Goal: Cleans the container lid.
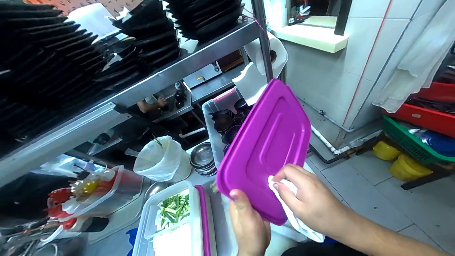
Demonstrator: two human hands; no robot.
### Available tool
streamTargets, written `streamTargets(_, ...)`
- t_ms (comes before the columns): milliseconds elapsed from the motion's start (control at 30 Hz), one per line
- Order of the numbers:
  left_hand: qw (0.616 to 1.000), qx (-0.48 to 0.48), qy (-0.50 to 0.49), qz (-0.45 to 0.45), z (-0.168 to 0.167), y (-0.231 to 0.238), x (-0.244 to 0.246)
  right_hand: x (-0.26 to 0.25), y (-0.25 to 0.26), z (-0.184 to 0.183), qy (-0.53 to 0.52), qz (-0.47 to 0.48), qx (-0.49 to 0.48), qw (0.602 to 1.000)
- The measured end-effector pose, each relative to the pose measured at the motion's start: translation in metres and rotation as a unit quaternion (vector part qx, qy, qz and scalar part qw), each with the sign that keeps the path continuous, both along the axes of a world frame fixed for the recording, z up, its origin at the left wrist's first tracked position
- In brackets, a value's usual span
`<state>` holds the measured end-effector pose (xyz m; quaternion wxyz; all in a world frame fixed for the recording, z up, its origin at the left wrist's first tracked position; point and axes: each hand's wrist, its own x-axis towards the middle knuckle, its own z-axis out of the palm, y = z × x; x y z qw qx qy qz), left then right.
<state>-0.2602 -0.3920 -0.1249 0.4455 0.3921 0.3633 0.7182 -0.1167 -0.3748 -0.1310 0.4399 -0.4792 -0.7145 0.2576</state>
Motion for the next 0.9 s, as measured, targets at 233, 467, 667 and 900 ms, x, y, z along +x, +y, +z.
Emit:
streamTargets(233, 0.999, 0.010, 0.030, 0.012, -0.006, -0.014, 0.009, 0.014, 0.036, 0.061, -0.018, -0.053, 0.114, 0.992)
streamTargets(467, 0.999, -0.007, 0.009, -0.031, 0.000, -0.011, 0.001, 0.056, 0.080, 0.065, -0.062, -0.231, 0.097, 0.966)
streamTargets(667, 0.999, -0.028, 0.032, -0.030, -0.001, 0.000, 0.007, -0.019, 0.013, 0.034, -0.041, -0.008, 0.291, 0.956)
streamTargets(900, 0.998, -0.012, 0.050, -0.042, 0.000, -0.009, -0.009, 0.106, 0.108, 0.050, 0.003, -0.308, 0.169, 0.936)
